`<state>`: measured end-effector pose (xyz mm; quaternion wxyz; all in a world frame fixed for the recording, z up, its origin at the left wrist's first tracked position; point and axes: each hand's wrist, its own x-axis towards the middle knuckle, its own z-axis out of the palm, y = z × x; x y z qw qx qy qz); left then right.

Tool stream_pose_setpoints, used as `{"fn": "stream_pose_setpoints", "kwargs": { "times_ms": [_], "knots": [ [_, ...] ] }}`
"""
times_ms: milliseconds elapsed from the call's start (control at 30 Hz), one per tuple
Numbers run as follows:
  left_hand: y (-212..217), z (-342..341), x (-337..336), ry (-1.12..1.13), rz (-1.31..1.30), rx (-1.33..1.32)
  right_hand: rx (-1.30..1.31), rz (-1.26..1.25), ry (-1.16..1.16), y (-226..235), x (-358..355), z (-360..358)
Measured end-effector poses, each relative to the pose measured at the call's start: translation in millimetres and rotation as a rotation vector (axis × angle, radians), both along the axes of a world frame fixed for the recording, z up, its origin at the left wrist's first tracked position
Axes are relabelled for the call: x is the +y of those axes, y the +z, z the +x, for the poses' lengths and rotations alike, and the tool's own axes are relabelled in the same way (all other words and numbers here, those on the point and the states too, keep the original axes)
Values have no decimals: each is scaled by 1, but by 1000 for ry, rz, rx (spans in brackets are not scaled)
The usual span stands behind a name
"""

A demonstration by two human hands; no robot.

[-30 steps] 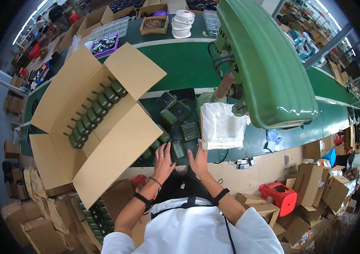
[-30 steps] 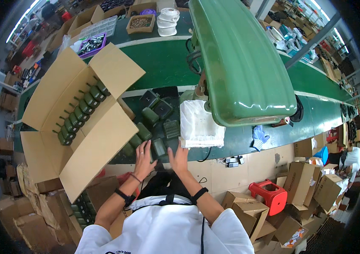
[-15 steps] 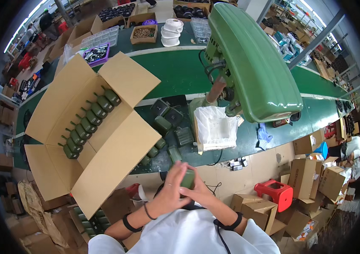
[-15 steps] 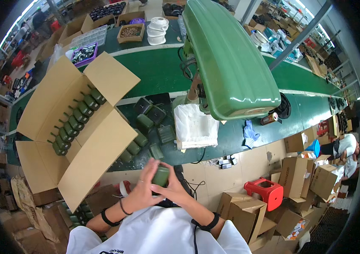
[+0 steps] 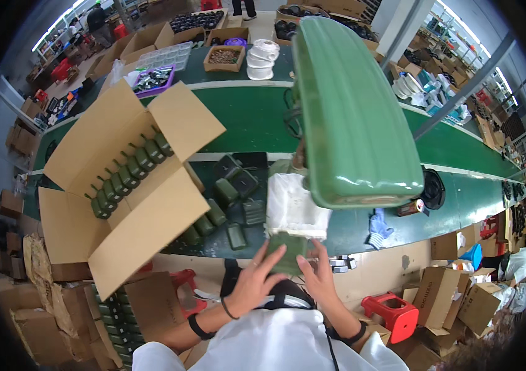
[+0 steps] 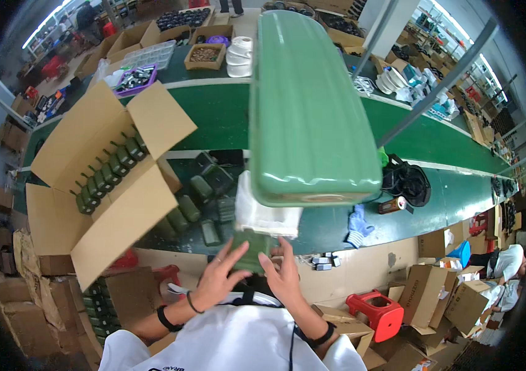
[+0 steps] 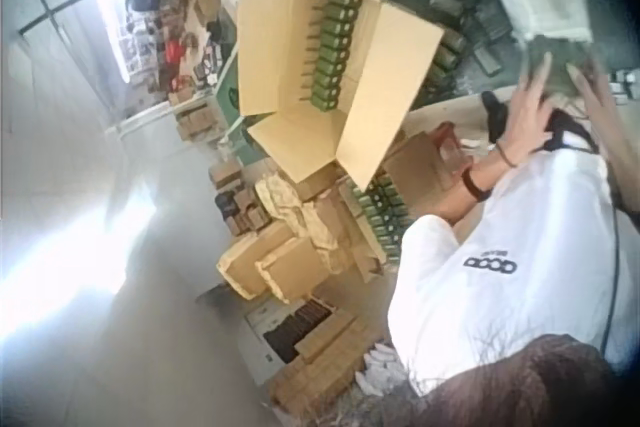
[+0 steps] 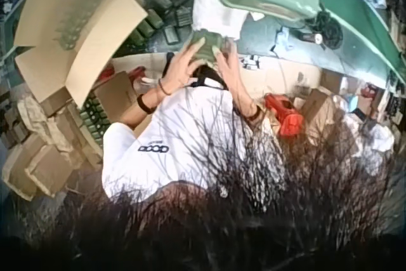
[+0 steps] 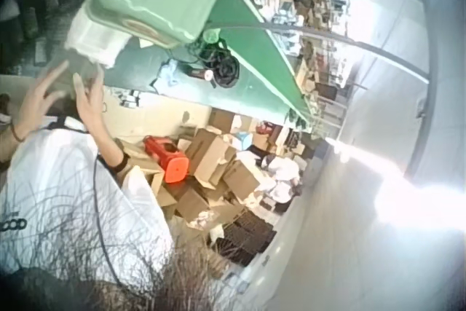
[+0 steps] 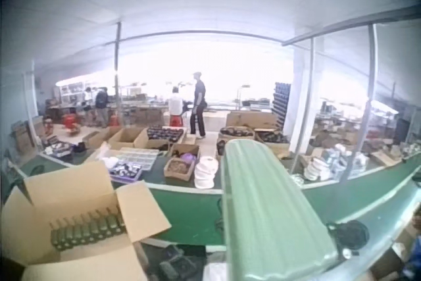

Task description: Assembling small plastic containers using a press/drill machine and packing them into a cardboard box on an assembly line.

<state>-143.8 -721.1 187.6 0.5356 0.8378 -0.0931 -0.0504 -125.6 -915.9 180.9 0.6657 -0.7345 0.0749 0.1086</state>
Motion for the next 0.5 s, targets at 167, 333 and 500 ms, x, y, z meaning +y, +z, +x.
{"fn": "stream_pose_setpoints", "kwargs": {
  "times_ms": [167,333,500],
  "knots": [
    [-21,61,-36,165,80,-189,-251,-330,26,-10,-21,57],
    [-52,105,-56,152,179,-248,-392,-570,-49,-41,-38,99],
    [-77,111,-54,130,239,-271,-407,-405,-58,-66,-48,111]
  ]
}}
